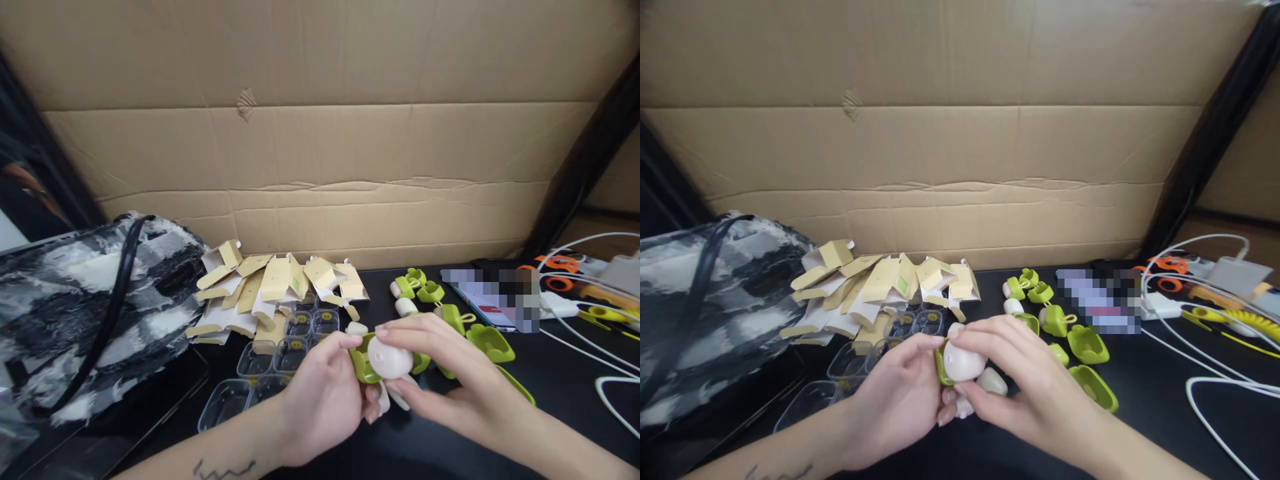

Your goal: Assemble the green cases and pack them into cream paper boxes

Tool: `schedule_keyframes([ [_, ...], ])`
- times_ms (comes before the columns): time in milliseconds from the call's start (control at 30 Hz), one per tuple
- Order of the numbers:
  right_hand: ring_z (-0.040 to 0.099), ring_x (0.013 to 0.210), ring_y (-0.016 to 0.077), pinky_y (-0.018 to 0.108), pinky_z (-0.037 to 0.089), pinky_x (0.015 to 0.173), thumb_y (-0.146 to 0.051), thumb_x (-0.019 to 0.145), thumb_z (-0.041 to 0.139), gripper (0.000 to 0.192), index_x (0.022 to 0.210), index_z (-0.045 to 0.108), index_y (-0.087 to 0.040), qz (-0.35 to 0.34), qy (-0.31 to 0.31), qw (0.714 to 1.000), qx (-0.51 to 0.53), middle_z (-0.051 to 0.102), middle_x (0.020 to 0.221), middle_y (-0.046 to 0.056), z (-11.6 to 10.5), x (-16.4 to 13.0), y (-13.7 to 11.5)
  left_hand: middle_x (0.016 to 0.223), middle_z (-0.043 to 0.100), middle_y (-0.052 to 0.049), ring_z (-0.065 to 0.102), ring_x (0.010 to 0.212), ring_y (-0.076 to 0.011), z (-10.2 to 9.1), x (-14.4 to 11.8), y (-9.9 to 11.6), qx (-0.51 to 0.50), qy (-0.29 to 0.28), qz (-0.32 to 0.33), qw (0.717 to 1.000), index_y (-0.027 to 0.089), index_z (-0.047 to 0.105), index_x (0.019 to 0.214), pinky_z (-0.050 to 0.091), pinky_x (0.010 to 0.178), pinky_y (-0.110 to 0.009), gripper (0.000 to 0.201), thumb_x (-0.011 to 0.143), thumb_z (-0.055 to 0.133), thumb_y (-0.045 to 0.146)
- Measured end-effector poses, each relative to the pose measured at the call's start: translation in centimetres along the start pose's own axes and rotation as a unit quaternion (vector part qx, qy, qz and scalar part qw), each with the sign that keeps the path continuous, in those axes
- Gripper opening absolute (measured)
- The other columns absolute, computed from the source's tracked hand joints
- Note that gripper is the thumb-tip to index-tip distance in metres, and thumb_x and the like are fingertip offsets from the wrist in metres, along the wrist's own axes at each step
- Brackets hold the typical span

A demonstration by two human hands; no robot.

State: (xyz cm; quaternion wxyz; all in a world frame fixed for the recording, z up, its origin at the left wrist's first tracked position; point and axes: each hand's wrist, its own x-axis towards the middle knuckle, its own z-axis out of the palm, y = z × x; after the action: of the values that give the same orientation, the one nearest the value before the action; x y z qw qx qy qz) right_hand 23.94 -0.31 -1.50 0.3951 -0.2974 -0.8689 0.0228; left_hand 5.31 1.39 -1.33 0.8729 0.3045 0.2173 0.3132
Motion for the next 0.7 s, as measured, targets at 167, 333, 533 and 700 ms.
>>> schedule_keyframes([
  [167, 0.058, 0.109, 0.0229, 0.038, 0.049, 0.09, -0.014, 0.089, 0.054, 0.048, 0.132, 0.042, -0.029, -0.003, -0.028, 0.999, -0.031, 0.061, 0.121, 0.007, 0.2, 0.0, -0.4, 0.071, 0.053, -0.004, 0.041, 0.055, -0.0124, 0.1, -0.1, -0.4, -0.014, -0.009, -0.014, 1.0, 0.012, 0.058, 0.084, 0.025, 0.054, -0.027, 0.023, 0.072, 0.047, 0.028],
  [333, 0.059, 0.109, 0.0211, 0.033, 0.049, 0.091, -0.013, 0.086, 0.054, 0.049, 0.131, 0.045, -0.029, -0.002, -0.026, 0.999, -0.019, 0.062, 0.119, 0.005, 0.6, -0.2, -1.1, 0.063, 0.051, -0.003, 0.042, 0.053, -0.0126, 0.1, -0.1, -0.8, -0.026, -0.014, -0.009, 1.0, 0.013, 0.059, 0.078, 0.026, 0.052, -0.027, 0.022, 0.071, 0.044, 0.028],
  [533, 0.059, 0.112, 0.0196, 0.029, 0.05, 0.092, -0.012, 0.086, 0.056, 0.049, 0.13, 0.043, -0.029, 0.019, 0.035, 0.998, 0.04, 0.062, 0.121, 0.005, 0.9, -0.7, -1.2, 0.067, 0.055, -0.006, 0.038, 0.053, -0.0129, 0.4, -0.2, -1.0, -0.029, -0.032, -0.012, 0.999, 0.01, 0.062, 0.083, 0.024, 0.051, -0.027, 0.03, 0.07, 0.043, 0.03],
  [700, 0.057, 0.112, 0.0215, 0.034, 0.049, 0.094, -0.008, 0.083, 0.052, 0.054, 0.131, 0.045, -0.031, 0.004, 0.005, 1.0, 0.007, 0.059, 0.119, 0.006, 1.0, -0.4, -1.7, 0.063, 0.052, -0.003, 0.037, 0.053, -0.0128, 0.6, -0.4, -1.0, -0.039, -0.04, -0.015, 0.998, 0.013, 0.062, 0.08, 0.024, 0.052, -0.027, 0.026, 0.072, 0.044, 0.03],
])
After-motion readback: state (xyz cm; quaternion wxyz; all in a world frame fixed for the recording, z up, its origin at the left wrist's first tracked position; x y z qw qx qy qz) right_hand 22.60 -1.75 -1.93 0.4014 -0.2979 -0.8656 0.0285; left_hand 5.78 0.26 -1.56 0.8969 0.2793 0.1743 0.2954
